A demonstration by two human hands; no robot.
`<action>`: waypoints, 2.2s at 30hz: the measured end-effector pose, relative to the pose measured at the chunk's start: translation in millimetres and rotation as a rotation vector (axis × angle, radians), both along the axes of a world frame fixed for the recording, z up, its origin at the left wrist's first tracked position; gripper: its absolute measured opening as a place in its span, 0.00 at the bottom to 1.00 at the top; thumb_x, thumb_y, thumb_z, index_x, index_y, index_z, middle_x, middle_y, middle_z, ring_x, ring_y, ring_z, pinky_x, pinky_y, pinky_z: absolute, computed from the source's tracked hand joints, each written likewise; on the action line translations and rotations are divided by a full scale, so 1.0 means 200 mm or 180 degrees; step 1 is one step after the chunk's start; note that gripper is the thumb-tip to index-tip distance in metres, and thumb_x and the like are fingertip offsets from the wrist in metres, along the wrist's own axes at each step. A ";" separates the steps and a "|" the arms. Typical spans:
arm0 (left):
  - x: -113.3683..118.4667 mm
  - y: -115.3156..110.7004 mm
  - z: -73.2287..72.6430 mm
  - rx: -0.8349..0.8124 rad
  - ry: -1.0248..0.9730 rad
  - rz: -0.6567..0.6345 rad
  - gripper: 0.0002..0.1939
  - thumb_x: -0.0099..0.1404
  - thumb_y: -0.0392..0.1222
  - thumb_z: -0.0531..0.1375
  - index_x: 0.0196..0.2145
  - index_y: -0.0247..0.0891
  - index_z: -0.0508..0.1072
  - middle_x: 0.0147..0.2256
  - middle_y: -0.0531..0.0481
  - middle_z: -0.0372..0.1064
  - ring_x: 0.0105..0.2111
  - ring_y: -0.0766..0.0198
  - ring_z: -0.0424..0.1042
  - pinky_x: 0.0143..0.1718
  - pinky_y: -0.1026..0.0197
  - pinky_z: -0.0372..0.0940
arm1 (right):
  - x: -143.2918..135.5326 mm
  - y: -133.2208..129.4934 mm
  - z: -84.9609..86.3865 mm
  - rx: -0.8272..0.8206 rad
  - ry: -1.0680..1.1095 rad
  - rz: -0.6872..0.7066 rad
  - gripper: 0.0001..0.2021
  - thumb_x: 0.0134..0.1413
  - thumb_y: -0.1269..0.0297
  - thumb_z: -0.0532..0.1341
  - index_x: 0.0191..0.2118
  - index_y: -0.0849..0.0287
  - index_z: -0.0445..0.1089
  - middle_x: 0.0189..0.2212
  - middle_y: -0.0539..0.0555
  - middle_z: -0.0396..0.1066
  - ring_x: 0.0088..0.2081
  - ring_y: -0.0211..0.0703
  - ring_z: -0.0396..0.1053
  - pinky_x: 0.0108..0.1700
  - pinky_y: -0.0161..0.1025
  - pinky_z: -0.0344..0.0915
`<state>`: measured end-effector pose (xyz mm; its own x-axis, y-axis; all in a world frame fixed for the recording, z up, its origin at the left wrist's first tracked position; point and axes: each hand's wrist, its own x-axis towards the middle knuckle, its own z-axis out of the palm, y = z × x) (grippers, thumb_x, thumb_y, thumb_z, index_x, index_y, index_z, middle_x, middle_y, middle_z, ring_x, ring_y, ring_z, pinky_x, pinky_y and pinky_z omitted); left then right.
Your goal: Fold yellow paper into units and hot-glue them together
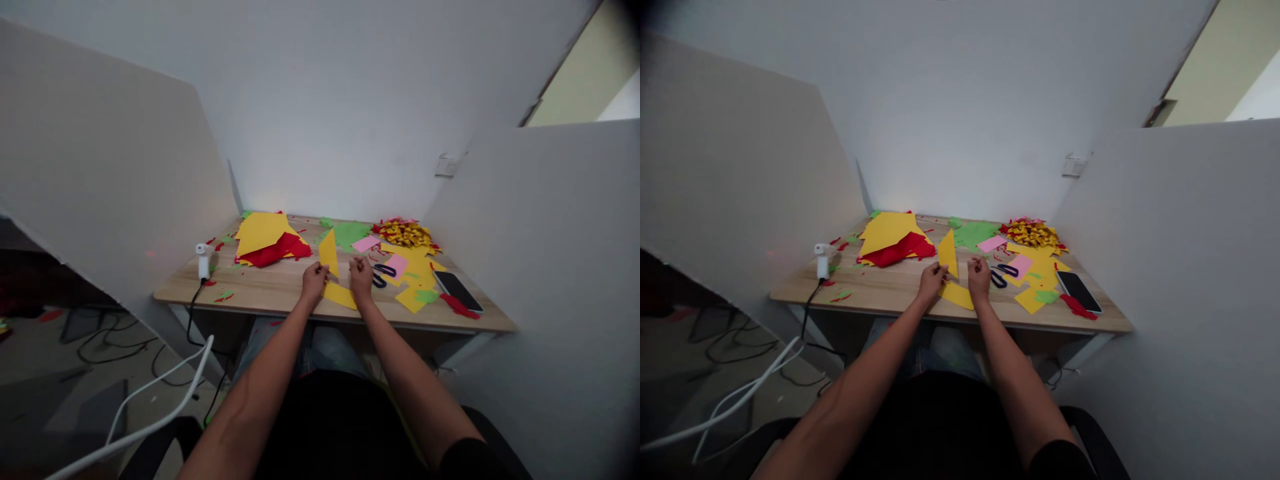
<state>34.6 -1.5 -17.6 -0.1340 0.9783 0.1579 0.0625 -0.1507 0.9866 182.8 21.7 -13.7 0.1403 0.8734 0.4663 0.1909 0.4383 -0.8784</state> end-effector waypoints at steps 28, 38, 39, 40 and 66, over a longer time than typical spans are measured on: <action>0.00 -0.01 0.03 0.0047 -0.0791 0.0026 0.13 0.70 0.46 0.61 0.45 0.33 0.72 0.40 0.48 0.73 0.35 0.65 0.74 0.36 0.58 0.73 | -0.05 -0.05 0.02 -0.0147 -0.1096 0.0689 0.16 0.66 0.53 0.59 0.46 0.61 0.72 0.42 0.54 0.74 0.40 0.42 0.74 0.45 0.45 0.72; 0.01 -0.06 0.11 -0.0014 -0.1013 -0.0172 0.13 0.68 0.43 0.62 0.47 0.33 0.73 0.43 0.46 0.74 0.37 0.63 0.75 0.38 0.57 0.74 | -0.03 -0.05 0.03 -0.0097 -0.0281 0.0402 0.16 0.68 0.52 0.57 0.48 0.61 0.69 0.32 0.49 0.71 0.27 0.35 0.68 0.32 0.37 0.70; 0.01 -0.07 0.11 -0.0005 -0.1023 -0.0237 0.13 0.68 0.43 0.63 0.47 0.33 0.73 0.43 0.46 0.74 0.38 0.62 0.76 0.39 0.56 0.74 | -0.03 -0.05 0.03 -0.0064 -0.0254 0.0373 0.16 0.67 0.52 0.57 0.47 0.61 0.69 0.32 0.49 0.71 0.27 0.35 0.68 0.32 0.37 0.69; 0.02 -0.08 0.12 0.0011 -0.1034 -0.0295 0.13 0.67 0.42 0.64 0.47 0.33 0.74 0.45 0.45 0.75 0.39 0.62 0.76 0.41 0.55 0.74 | -0.03 -0.06 0.04 -0.0027 -0.0237 0.0348 0.16 0.67 0.52 0.58 0.47 0.61 0.69 0.32 0.49 0.70 0.28 0.35 0.68 0.33 0.37 0.69; 0.02 -0.05 0.10 0.0259 -0.1073 -0.0287 0.14 0.69 0.46 0.62 0.45 0.33 0.73 0.37 0.49 0.74 0.31 0.66 0.74 0.33 0.60 0.72 | -0.03 -0.07 0.02 -0.0687 -0.0671 0.0806 0.14 0.66 0.55 0.61 0.40 0.63 0.71 0.32 0.49 0.72 0.29 0.35 0.70 0.31 0.35 0.70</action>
